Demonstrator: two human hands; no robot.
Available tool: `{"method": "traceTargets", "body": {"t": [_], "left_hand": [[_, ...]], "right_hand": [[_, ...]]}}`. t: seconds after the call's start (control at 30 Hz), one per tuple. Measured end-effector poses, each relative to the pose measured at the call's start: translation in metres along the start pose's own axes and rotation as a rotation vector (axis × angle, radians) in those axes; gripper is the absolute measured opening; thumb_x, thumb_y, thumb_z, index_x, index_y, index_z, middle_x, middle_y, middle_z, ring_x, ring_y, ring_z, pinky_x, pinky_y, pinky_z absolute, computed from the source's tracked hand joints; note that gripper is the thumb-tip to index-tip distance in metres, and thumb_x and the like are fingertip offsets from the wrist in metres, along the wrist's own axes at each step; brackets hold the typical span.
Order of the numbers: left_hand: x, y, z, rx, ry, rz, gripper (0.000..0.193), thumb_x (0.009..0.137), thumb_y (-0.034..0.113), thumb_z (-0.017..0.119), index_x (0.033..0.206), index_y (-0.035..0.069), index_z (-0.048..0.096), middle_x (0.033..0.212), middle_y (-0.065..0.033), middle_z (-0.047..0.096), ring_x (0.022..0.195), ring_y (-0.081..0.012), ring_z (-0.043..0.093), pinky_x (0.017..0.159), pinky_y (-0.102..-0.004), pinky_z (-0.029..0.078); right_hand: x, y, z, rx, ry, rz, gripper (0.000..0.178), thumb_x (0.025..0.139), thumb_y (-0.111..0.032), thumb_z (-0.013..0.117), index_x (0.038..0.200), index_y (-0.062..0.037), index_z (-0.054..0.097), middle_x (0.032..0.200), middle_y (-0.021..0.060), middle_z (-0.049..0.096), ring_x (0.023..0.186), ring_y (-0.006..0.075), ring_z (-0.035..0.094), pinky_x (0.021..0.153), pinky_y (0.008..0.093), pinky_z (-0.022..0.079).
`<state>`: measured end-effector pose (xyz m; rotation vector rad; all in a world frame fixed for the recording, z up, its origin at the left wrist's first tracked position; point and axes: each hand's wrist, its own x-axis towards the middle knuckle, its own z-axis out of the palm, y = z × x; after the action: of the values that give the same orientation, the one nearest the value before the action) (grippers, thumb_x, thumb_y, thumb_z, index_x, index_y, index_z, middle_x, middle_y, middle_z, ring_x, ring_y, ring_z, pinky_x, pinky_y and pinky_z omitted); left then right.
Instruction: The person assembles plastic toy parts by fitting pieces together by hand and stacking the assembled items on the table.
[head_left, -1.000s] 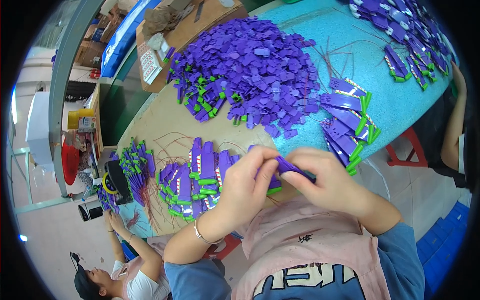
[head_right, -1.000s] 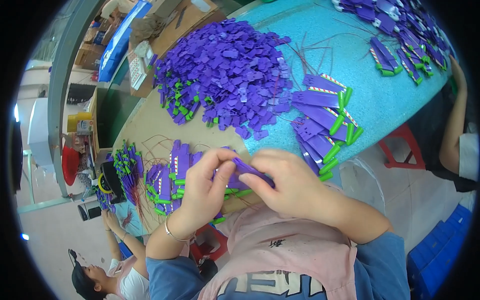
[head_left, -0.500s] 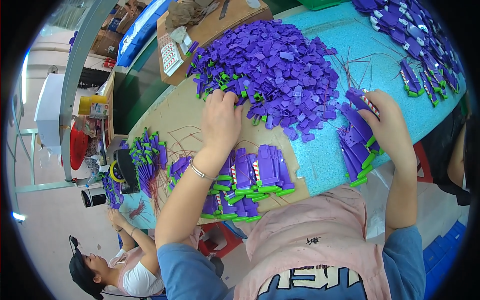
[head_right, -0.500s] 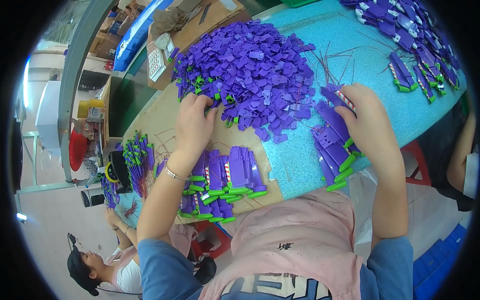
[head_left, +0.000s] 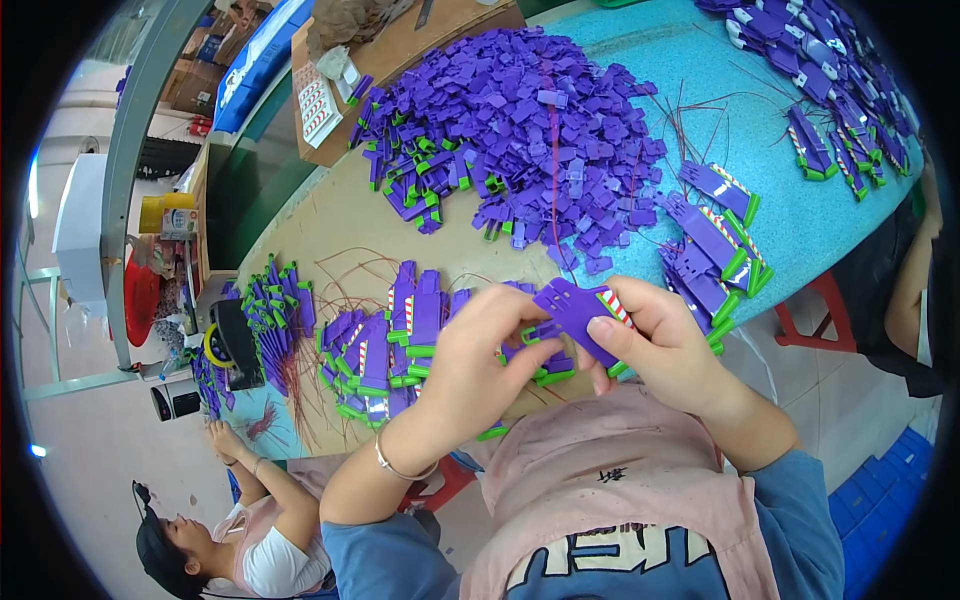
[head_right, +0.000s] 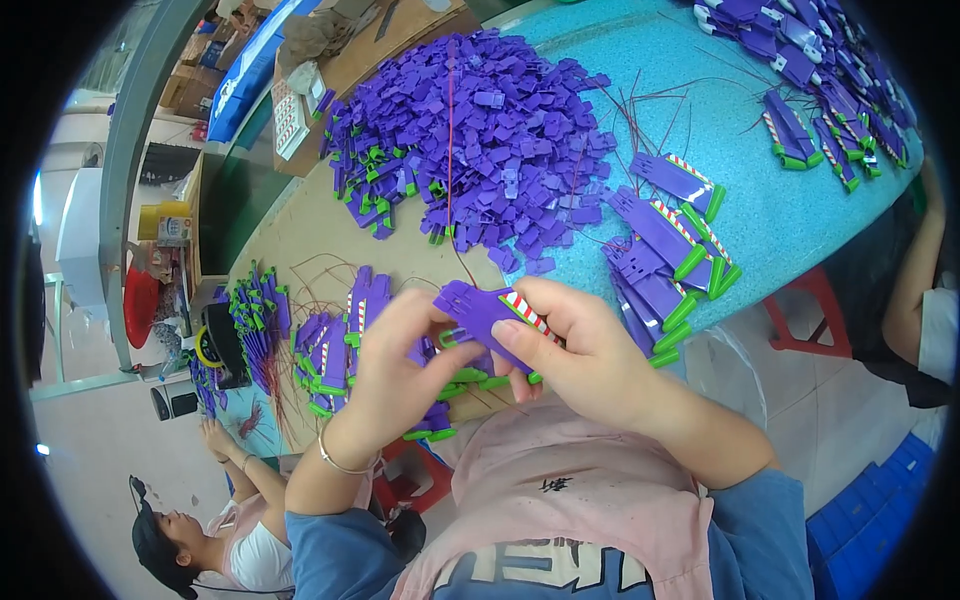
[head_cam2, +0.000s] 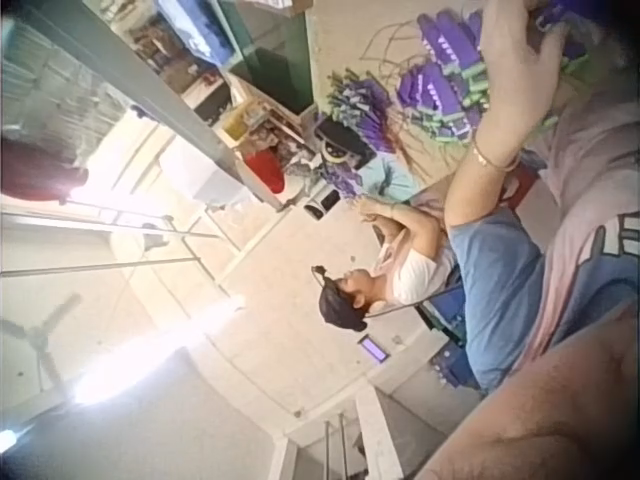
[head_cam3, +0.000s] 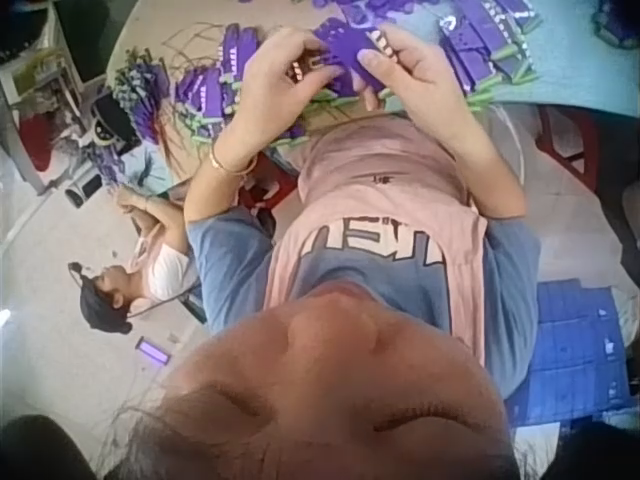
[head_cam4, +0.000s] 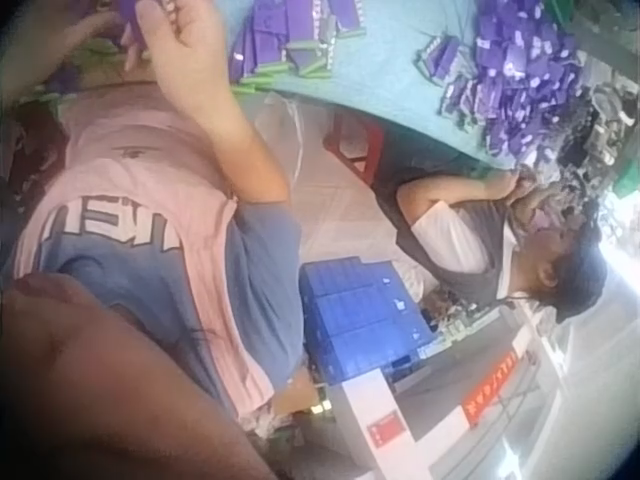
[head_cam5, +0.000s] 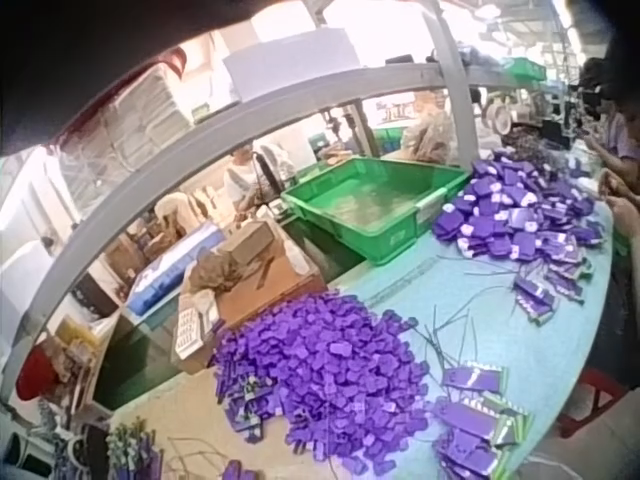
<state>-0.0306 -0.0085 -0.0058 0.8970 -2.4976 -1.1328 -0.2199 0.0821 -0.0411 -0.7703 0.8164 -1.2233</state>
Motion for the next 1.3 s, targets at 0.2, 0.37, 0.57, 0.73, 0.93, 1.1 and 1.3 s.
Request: {"method": "traceTargets", "body": {"t": [0.2, 0.37, 0.57, 0.73, 0.93, 1.1, 1.3], "left_hand": [[0.000, 0.003, 0.001, -0.894, 0.167, -0.276, 0.028, 0.090, 0.000, 0.063, 0.116, -0.001, 0.053, 0.097, -0.0089, 0.063, 0.079, -0.0149, 0.063, 0.068, -0.0241, 0.050], [-0.004, 0.011, 0.017, -0.723, 0.250, -0.121, 0.040, 0.090, -0.006, 0.061, 0.128, -0.002, 0.047, 0.094, -0.0091, 0.063, 0.076, -0.0128, 0.063, 0.067, -0.0232, 0.053], [0.004, 0.010, 0.010, -0.286, 0.156, 0.031, 0.034, 0.087, -0.004, 0.065, 0.121, -0.001, 0.063, 0.095, -0.0082, 0.065, 0.079, -0.0121, 0.063, 0.068, -0.0267, 0.052], [-0.003, 0.007, 0.009, -0.390, 0.067, -0.217, 0.017, 0.079, 0.005, 0.074, 0.093, -0.002, 0.067, 0.091, -0.0111, 0.065, 0.073, -0.0205, 0.062, 0.065, -0.0283, 0.049], [0.006, 0.010, 0.016, -0.294, -0.069, -0.149, 0.016, 0.086, 0.014, 0.068, 0.079, 0.001, 0.062, 0.083, -0.0097, 0.059, 0.080, -0.0198, 0.056, 0.074, -0.0348, 0.045], [0.028, -0.018, -0.018, -1.042, 0.049, 0.100, 0.021, 0.094, 0.012, 0.054, 0.076, 0.002, 0.059, 0.080, -0.0081, 0.056, 0.078, -0.0207, 0.054, 0.076, -0.0358, 0.045], [0.061, -0.032, 0.015, 0.427, 0.096, 0.317, 0.013, 0.081, 0.003, 0.071, 0.093, 0.003, 0.066, 0.084, -0.0085, 0.059, 0.081, -0.0222, 0.061, 0.071, -0.0360, 0.050]], "right_hand": [[-0.003, 0.006, 0.005, -0.026, 0.055, 0.056, 0.019, 0.101, -0.020, 0.052, 0.099, -0.0022, 0.057, 0.079, 0.0017, 0.061, 0.061, 0.0074, 0.060, 0.053, 0.0214, 0.048], [-0.004, 0.008, 0.007, 0.019, 0.058, 0.070, 0.020, 0.101, -0.021, 0.052, 0.098, -0.0027, 0.058, 0.080, 0.0015, 0.061, 0.062, 0.0077, 0.060, 0.053, 0.0216, 0.048], [-0.007, 0.005, -0.001, -0.100, 0.035, 0.157, 0.017, 0.100, -0.018, 0.053, 0.098, -0.0023, 0.058, 0.079, 0.0032, 0.062, 0.059, 0.0090, 0.059, 0.052, 0.0234, 0.047], [-0.001, 0.013, -0.007, -0.776, 0.090, -0.478, 0.048, 0.087, -0.011, 0.067, 0.132, -0.0025, 0.052, 0.096, 0.0192, 0.065, 0.075, 0.0269, 0.066, 0.068, 0.0363, 0.051], [-0.009, 0.003, 0.011, -0.450, 0.018, 0.005, 0.073, 0.086, -0.004, 0.064, 0.150, -0.0075, 0.029, 0.116, 0.0233, 0.063, 0.110, 0.0369, 0.061, 0.090, 0.0439, 0.048], [-0.016, 0.019, -0.005, -0.691, -0.035, -0.249, 0.048, 0.089, -0.006, 0.062, 0.135, -0.0032, 0.050, 0.107, 0.0231, 0.063, 0.104, 0.0375, 0.061, 0.087, 0.0422, 0.048], [-0.018, 0.007, -0.003, -0.744, -0.052, -0.165, 0.040, 0.085, -0.012, 0.069, 0.122, -0.0011, 0.058, 0.088, 0.0144, 0.059, 0.090, 0.0291, 0.057, 0.078, 0.0352, 0.046]]}}
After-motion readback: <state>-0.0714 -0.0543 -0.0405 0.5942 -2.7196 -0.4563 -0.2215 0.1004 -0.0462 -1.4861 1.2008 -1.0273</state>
